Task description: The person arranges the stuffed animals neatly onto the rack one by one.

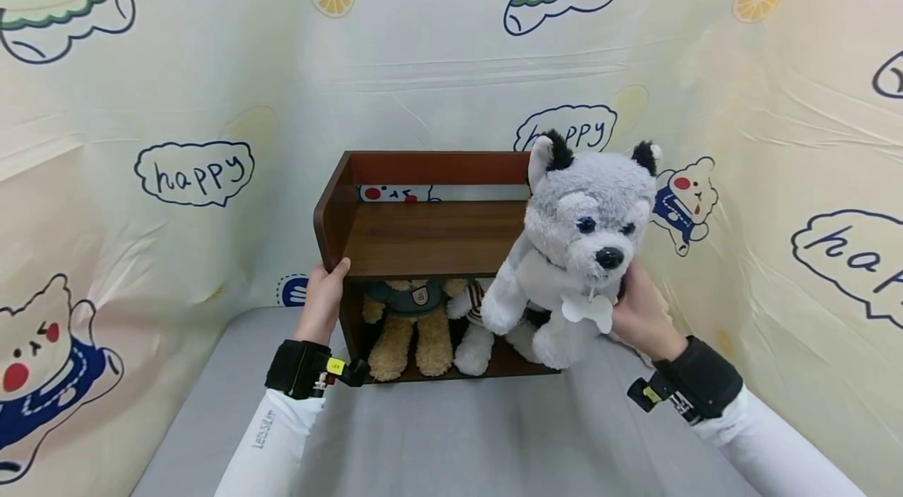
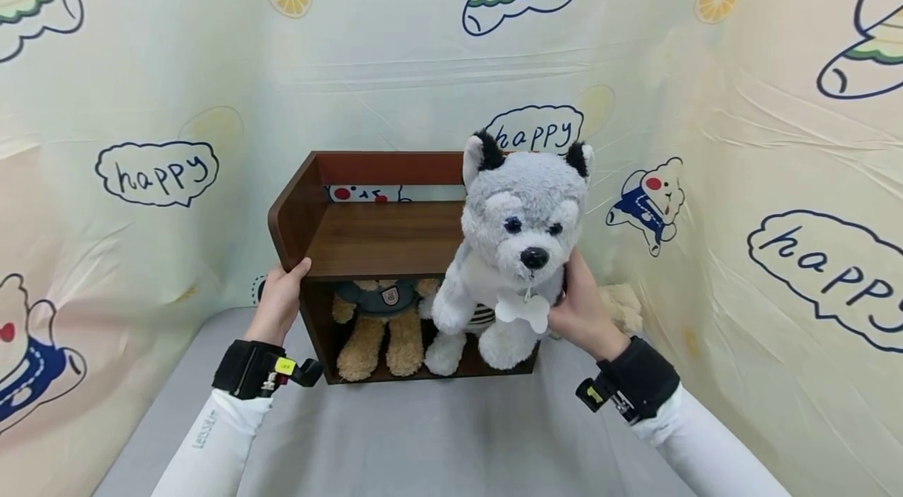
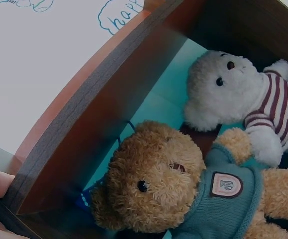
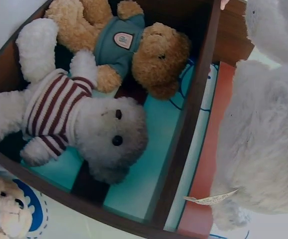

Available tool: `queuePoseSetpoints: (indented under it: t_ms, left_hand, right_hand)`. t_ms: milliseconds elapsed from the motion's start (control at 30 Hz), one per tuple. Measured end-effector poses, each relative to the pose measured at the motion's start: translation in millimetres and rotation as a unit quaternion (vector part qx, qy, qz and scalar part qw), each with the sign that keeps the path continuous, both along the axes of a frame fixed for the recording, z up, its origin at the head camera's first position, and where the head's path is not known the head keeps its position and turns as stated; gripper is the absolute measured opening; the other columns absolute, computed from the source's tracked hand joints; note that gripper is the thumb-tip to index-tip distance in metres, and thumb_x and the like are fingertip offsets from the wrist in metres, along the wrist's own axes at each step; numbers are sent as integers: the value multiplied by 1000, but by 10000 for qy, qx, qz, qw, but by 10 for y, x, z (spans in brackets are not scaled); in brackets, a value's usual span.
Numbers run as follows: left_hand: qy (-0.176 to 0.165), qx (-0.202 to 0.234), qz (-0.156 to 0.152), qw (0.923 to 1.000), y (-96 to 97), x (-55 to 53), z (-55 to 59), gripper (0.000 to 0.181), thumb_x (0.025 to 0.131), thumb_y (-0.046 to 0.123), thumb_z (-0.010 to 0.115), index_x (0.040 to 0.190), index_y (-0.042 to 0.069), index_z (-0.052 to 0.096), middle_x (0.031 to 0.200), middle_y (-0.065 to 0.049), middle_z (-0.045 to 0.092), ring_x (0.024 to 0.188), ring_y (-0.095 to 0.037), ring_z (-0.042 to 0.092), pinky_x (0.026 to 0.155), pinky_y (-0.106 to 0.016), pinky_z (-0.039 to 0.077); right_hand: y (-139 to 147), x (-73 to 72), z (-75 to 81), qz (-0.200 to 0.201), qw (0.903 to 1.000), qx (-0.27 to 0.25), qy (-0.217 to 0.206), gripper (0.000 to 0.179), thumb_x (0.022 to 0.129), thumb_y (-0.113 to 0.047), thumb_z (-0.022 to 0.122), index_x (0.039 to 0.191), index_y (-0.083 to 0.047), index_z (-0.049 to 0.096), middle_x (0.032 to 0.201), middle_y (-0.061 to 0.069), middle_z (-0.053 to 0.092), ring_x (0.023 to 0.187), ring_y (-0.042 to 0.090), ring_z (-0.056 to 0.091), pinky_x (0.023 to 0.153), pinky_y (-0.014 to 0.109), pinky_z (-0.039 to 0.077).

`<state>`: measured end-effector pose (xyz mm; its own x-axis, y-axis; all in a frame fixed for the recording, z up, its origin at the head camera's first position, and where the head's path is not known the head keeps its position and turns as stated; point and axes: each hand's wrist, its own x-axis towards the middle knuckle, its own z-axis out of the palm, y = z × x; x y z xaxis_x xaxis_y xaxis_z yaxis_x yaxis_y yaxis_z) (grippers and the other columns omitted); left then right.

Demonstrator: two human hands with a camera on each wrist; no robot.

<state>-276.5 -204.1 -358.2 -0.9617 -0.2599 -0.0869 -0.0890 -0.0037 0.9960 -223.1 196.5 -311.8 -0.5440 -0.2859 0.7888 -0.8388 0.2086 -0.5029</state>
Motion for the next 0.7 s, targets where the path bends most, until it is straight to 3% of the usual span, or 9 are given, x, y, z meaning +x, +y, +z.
queuePoseSetpoints:
  t_ms: [133,367,567,700]
  left_hand:
    - [16,-14,-13,10000,-1,1,-3,55,99,26,33,146,5,10,151,-15,11,137,-30,10,109,-51,6]
    - [-40,-1,-29,10000,-7,2,4,56,99,27,33,146,7,10,151,-14,11,137,-29,10,109,-51,6]
    - [-78,-48,-26,10000,-12,-3,7,54,99,26,33,146,8,12,151,-13,13,137,-29,12,109,-51,7]
    - [-79,-36,-47,10000,-9,-2,9,55,100,27,33,146,7,11,151,-14,12,137,-29,11,109,-51,7]
  right_hand:
    - [-65,-66,67,224,9997,-107,-2,84,77,-33,72,133,11,28,132,-7,41,116,8,39,97,16,31]
    - [-154,-214,145,23,9996,-86,268,88,77,-44,68,129,15,29,130,-7,43,116,6,40,97,17,31]
    - [-238,-353,219,-422,9986,88,301,94,75,-57,62,129,13,30,126,25,43,116,2,38,97,16,29]
    - [-324,-429,289,-321,9994,109,-49,97,73,-56,64,136,7,27,134,27,36,121,4,35,99,19,27]
